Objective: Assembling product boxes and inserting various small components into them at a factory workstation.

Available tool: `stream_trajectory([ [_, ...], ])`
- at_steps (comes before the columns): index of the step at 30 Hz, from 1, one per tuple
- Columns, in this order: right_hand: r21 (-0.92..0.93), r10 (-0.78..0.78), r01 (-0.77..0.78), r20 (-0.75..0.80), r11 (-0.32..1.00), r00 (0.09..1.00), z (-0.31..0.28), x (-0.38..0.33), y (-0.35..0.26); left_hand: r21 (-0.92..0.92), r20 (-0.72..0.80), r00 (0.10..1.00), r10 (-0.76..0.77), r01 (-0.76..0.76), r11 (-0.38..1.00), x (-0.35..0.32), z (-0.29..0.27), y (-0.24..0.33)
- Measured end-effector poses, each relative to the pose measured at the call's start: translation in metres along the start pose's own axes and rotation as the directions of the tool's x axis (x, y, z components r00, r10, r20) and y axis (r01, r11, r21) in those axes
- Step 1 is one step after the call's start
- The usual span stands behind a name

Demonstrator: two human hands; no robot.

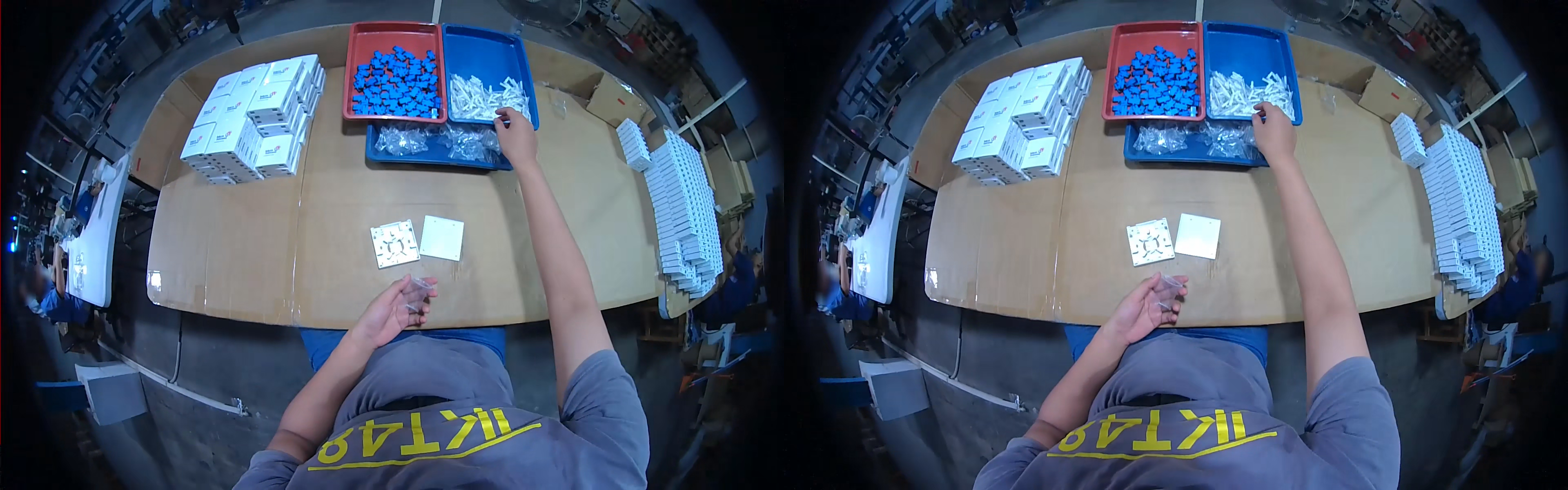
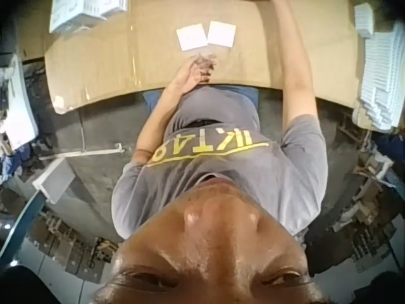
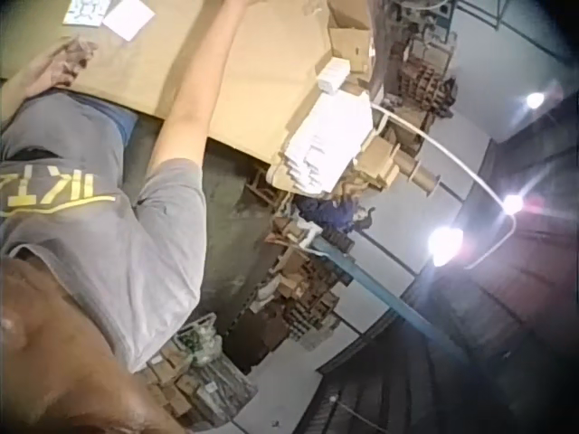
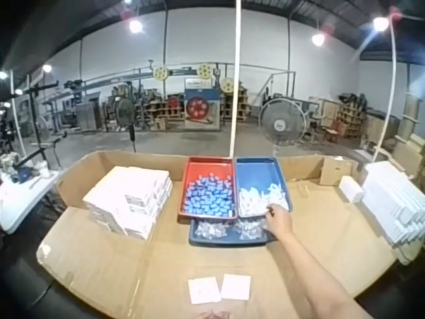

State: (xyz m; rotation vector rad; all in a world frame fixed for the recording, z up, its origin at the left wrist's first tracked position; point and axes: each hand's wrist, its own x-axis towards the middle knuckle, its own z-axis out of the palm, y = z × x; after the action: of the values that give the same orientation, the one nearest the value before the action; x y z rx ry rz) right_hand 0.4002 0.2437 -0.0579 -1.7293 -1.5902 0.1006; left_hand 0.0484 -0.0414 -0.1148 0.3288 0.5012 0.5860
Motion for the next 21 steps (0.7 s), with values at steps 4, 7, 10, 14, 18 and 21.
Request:
stream_trajectory([
  [4, -0.242, -0.005, 0.006, 0.002, 0.97, 1.0, 0.012, 0.02, 0.007, -0.044, 0.013, 1.0, 0.006, -0.005, 0.999, -0.003, -0.003, 0.003],
  [7, -0.279, 0.047, -0.033, 0.042, 0.96, 0.998, 0.017, 0.031, 0.01, -0.074, 0.006, 1.0, 0.008, -0.008, 0.997, -0.004, -0.006, 0.003],
  [10, -0.225, 0.137, -0.105, 0.13, 0.969, 0.982, 0.019, 0.04, 0.01, -0.062, -0.005, 1.0, 0.013, -0.013, 0.998, -0.005, -0.01, 0.003],
  [14, -0.252, -0.005, 0.024, 0.074, 0.967, 0.997, 0.018, 0.045, 0.023, -0.061, 0.001, 1.0, 0.015, -0.015, 0.998, -0.003, -0.012, 0.002],
  [18, -0.058, -0.011, 0.006, -0.101, 0.998, 0.995, 0.009, 0.052, 0.031, -0.065, 0.021, 1.0, 0.01, -0.009, 0.998, -0.003, -0.012, 0.003],
  [21, 0.617, 0.315, -0.249, 0.002, 0.747, 0.949, -0.007, 0.056, 0.032, -0.057, -0.002, 1.0, -0.016, 0.016, 0.998, -0.003, -0.006, 0.006],
])
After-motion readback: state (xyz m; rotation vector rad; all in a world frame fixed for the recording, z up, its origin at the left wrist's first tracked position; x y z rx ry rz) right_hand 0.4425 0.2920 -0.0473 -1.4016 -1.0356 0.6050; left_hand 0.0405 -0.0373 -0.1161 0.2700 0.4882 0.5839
